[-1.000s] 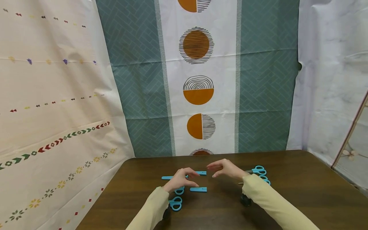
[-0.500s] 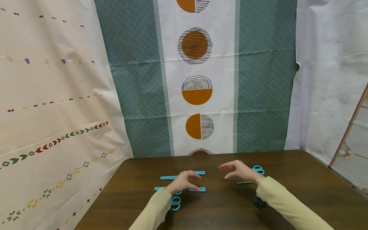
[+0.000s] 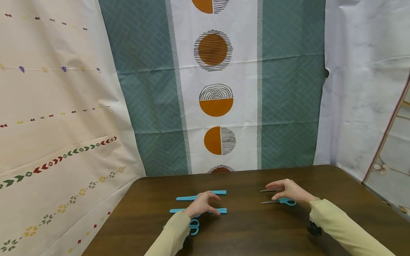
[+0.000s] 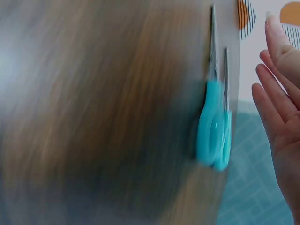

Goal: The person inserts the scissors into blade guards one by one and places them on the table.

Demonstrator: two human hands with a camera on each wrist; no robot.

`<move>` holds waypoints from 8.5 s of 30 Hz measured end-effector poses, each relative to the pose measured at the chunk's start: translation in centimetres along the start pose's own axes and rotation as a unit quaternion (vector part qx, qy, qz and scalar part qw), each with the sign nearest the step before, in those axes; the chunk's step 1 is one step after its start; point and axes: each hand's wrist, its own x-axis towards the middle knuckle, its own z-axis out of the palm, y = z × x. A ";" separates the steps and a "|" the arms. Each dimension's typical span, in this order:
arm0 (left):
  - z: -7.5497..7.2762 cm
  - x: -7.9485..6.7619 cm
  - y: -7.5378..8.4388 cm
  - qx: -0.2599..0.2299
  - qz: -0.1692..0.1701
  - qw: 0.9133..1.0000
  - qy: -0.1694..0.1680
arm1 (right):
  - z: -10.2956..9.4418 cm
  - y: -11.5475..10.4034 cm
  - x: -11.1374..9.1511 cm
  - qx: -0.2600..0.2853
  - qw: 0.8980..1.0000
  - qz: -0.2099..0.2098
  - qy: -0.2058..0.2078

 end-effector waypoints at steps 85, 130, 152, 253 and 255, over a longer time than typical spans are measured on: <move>-1.6 0.0 0.4 -0.045 0.055 0.996 0.060 | -1.4 2.3 -4.3 -0.100 0.994 0.031 0.043; -2.9 -0.3 2.4 -0.147 0.068 0.985 0.067 | -1.2 -2.0 -0.5 -0.037 0.999 -0.020 0.020; -3.7 -0.9 4.8 -0.131 0.069 0.986 0.072 | -0.7 -3.8 1.2 -0.027 0.999 -0.037 0.000; -2.5 -0.2 6.4 -0.164 0.091 0.979 0.077 | 3.4 -7.4 4.3 0.007 0.999 -0.045 0.003; -2.5 -0.3 6.4 -0.162 0.093 0.980 0.072 | 3.5 -7.4 4.3 0.008 0.999 -0.047 -0.002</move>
